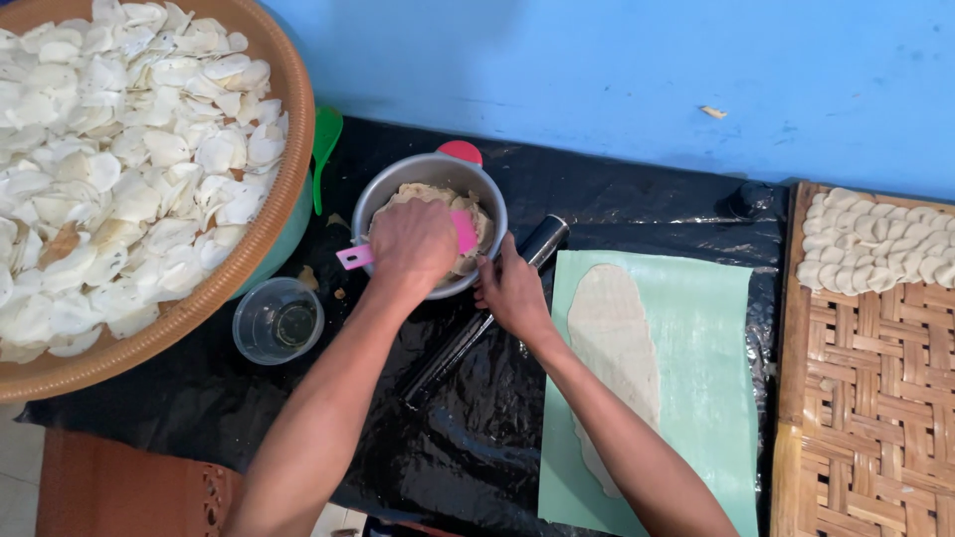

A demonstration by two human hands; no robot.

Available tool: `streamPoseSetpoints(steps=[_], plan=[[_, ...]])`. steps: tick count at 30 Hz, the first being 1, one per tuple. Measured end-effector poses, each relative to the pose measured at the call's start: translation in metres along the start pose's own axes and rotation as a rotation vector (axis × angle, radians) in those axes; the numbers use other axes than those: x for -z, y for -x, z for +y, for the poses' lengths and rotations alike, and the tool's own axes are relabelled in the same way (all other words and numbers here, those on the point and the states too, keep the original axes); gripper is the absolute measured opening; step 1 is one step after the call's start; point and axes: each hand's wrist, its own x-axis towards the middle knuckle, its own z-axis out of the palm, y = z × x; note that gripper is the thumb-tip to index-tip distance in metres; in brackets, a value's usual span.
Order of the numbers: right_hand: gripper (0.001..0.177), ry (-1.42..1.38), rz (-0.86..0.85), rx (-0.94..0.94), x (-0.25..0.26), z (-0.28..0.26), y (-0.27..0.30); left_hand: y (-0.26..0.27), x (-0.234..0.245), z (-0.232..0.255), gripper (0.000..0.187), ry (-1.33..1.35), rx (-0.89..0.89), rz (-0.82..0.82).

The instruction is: Flattening pieces of dough using a rolling pin on a mat.

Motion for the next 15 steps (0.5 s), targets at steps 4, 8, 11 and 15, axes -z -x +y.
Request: streamPoseSetpoints(steps=[4, 8, 11, 15], plan=[[0.039, 0.057, 0.005, 0.007, -0.002, 0.004, -0.001, 0.0, -0.017, 0.002, 0.02, 0.009, -0.016, 0.013], [0.045, 0.088, 0.016, -0.016, 0.0, -0.003, 0.001, 0.003, -0.021, 0.006, 0.02, 0.007, -0.08, 0.071], [0.048, 0.074, 0.014, -0.003, 0.001, 0.0, 0.0, 0.01, -0.021, 0.004, 0.023, 0.018, -0.118, 0.107], [0.048, 0.016, 0.02, 0.038, -0.003, 0.006, 0.001, 0.025, -0.019, -0.005, 0.03, 0.068, -0.148, 0.14]])
